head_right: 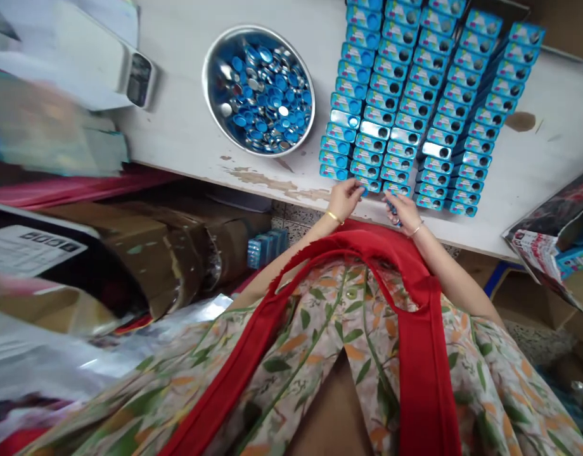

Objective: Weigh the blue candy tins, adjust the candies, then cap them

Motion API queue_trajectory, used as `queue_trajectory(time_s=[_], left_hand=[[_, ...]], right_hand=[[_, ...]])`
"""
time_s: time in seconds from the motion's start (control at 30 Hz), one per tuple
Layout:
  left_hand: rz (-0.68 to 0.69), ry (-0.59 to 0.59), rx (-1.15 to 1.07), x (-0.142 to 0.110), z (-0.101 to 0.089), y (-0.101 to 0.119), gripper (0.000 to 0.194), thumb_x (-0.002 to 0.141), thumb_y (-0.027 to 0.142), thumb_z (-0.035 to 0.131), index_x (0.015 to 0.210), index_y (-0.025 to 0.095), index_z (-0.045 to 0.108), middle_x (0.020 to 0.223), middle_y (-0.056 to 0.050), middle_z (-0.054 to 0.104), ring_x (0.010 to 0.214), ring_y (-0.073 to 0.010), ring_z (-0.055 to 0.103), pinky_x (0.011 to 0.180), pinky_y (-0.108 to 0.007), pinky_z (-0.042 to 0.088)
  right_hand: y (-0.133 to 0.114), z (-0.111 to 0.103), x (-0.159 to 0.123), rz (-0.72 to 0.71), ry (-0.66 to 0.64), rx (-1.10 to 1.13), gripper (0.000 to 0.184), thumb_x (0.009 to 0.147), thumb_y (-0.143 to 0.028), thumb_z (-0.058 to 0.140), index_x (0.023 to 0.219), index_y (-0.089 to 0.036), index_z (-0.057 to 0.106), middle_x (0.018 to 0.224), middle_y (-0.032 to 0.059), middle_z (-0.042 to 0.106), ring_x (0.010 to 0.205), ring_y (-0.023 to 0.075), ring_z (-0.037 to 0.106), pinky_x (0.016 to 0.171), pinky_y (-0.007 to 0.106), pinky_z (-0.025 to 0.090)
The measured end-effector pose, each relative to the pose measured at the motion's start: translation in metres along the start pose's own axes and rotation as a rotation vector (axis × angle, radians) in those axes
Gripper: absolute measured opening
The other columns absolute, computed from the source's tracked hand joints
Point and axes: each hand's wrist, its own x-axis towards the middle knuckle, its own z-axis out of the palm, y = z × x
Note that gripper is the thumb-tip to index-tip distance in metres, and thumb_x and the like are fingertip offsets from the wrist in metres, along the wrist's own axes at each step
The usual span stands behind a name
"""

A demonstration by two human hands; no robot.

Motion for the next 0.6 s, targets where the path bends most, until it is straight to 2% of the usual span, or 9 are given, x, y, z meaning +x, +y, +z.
queue_trajectory(time_s=[0.1, 0.23, 0.33, 0.43, 0.53, 0.6], left_hand=[[-0.064, -0.017, 0.277, 0.022, 0.005, 0.017, 0.014, 0.09, 0.022, 0.055, 0.097, 0.017, 0.067, 0.096, -0.009, 0.071, 0.099, -0.0236, 0.066, 0.09, -0.032, 0.049], [-0.188, -0.084, 0.512, 0.045, 0.002, 0.03, 0.016, 0.088, 0.027, 0.06, 0.099, 0.02, 0.069, 0.107, -0.011, 0.072, 0.107, -0.0288, 0.065, 0.089, -0.036, 0.05], [-0.248, -0.15, 0.559, 0.058, 0.0, 0.027, 0.021, 0.084, 0.036, 0.069, 0.097, 0.019, 0.071, 0.11, -0.013, 0.072, 0.107, -0.0315, 0.065, 0.089, -0.039, 0.051], [-0.26, -0.168, 0.556, 0.065, -0.002, 0.02, 0.023, 0.083, 0.039, 0.073, 0.091, 0.017, 0.072, 0.105, -0.016, 0.072, 0.104, -0.0328, 0.066, 0.088, -0.042, 0.051], [-0.225, -0.152, 0.532, 0.061, -0.003, 0.016, 0.021, 0.083, 0.037, 0.073, 0.085, 0.016, 0.071, 0.102, -0.017, 0.072, 0.101, -0.0331, 0.066, 0.086, -0.042, 0.05], [-0.168, -0.138, 0.495, 0.052, -0.003, 0.016, 0.022, 0.087, 0.037, 0.068, 0.085, 0.016, 0.07, 0.098, -0.014, 0.072, 0.098, -0.0291, 0.066, 0.085, -0.038, 0.049]], right_hand=[[0.003, -0.022, -0.008, -0.009, -0.021, 0.013, 0.054, 0.067, -0.065, 0.08, 0.076, -0.016, 0.062, 0.055, -0.0039, 0.052, 0.039, 0.0049, 0.045, 0.034, 0.017, 0.027], [0.008, -0.024, -0.01, -0.028, -0.047, 0.005, 0.057, 0.067, -0.07, 0.077, 0.072, -0.015, 0.062, 0.054, -0.0032, 0.052, 0.038, 0.0042, 0.046, 0.035, 0.017, 0.031], [0.006, -0.017, -0.005, -0.052, -0.037, -0.052, 0.057, 0.071, -0.072, 0.074, 0.069, -0.016, 0.06, 0.052, -0.0031, 0.051, 0.037, 0.0047, 0.044, 0.033, 0.017, 0.028], [0.001, -0.008, 0.003, -0.072, -0.008, -0.127, 0.058, 0.07, -0.073, 0.072, 0.064, -0.017, 0.059, 0.05, -0.0029, 0.049, 0.035, 0.0061, 0.043, 0.03, 0.018, 0.024], [-0.003, 0.001, 0.011, -0.079, 0.031, -0.197, 0.059, 0.074, -0.074, 0.069, 0.062, -0.018, 0.058, 0.047, -0.0028, 0.046, 0.034, 0.0073, 0.043, 0.029, 0.019, 0.023], [-0.005, 0.006, 0.017, -0.081, 0.06, -0.228, 0.06, 0.076, -0.076, 0.065, 0.061, -0.018, 0.056, 0.046, -0.0027, 0.045, 0.034, 0.0076, 0.042, 0.029, 0.02, 0.023]])
